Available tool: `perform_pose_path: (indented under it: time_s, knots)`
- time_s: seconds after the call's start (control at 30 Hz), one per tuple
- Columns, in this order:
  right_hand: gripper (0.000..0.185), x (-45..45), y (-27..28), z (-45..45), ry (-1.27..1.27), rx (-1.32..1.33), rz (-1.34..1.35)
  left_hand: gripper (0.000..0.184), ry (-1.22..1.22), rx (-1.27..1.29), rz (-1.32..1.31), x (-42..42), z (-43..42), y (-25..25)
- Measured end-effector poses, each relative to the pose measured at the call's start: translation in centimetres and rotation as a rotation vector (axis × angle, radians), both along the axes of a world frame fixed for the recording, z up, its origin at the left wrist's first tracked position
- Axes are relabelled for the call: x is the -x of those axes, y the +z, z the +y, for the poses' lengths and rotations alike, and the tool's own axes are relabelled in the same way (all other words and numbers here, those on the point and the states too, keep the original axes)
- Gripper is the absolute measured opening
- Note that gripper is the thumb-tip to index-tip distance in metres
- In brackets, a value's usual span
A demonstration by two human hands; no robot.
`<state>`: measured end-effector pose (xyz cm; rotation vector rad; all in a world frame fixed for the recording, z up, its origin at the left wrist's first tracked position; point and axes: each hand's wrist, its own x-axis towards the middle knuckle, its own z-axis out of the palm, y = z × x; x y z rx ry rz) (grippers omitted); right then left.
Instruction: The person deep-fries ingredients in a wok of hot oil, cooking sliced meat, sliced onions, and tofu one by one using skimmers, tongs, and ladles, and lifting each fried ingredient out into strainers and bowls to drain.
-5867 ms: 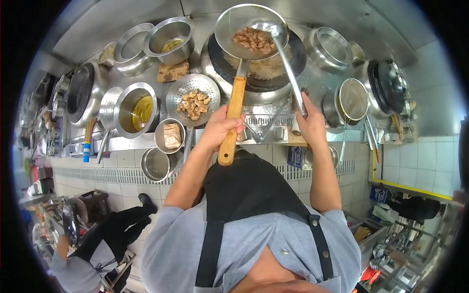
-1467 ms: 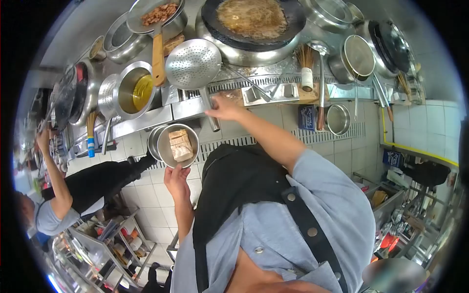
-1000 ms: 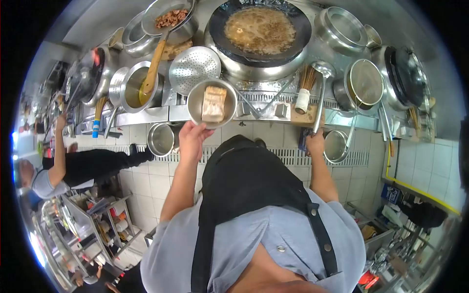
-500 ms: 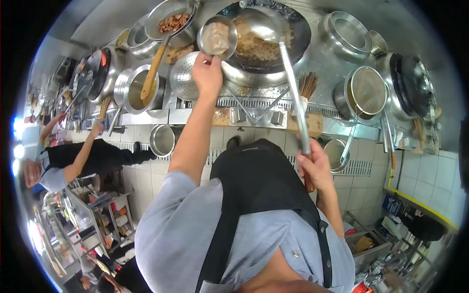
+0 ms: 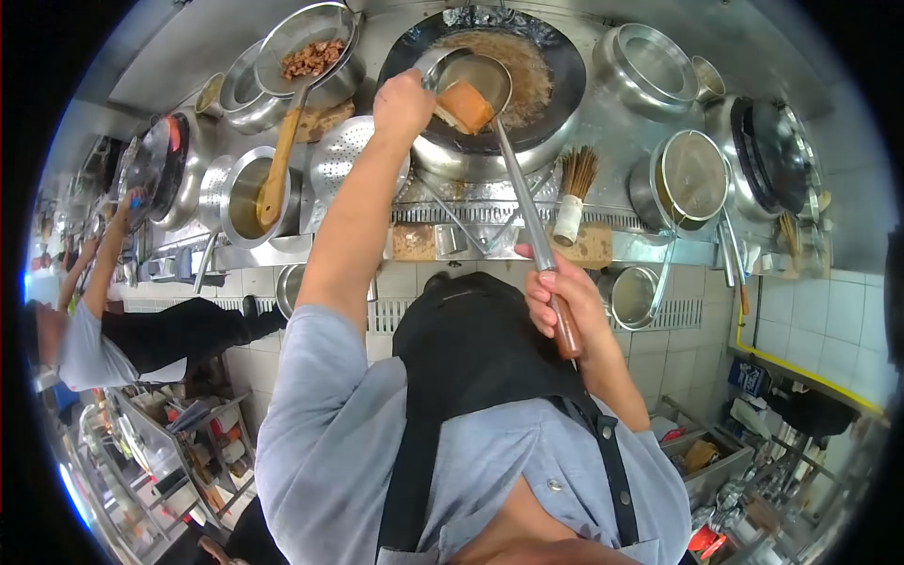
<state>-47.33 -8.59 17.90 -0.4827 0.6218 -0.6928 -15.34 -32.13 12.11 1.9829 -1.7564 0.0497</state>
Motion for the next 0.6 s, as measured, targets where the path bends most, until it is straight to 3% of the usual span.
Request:
perform_pose_path:
  time_s: [0.2,0.3,0.47,0.6]
  knots:
    - [0.049,1.5,-1.5,-1.8,-0.075,-0.078,-0.194,0.020,0.154,0.112,0.092,-6.0,4.3,2.0]
    - [0.045,1.4,-1.9,-3.6,-0.085,0.035,0.023,0.021,0.196,0.153,0.278,-6.5,12.3,2.8]
    - [0.035,0.8,-3.5,-9.6,-0.090,0.105,0.309,0.027,0.283,-0.010,0.613,-6.4,24.5,-3.5]
    - [0.029,0.7,-5.4,-13.3,-0.055,0.149,0.365,0.023,0.355,-0.102,0.919,-4.2,28.8,-4.0]
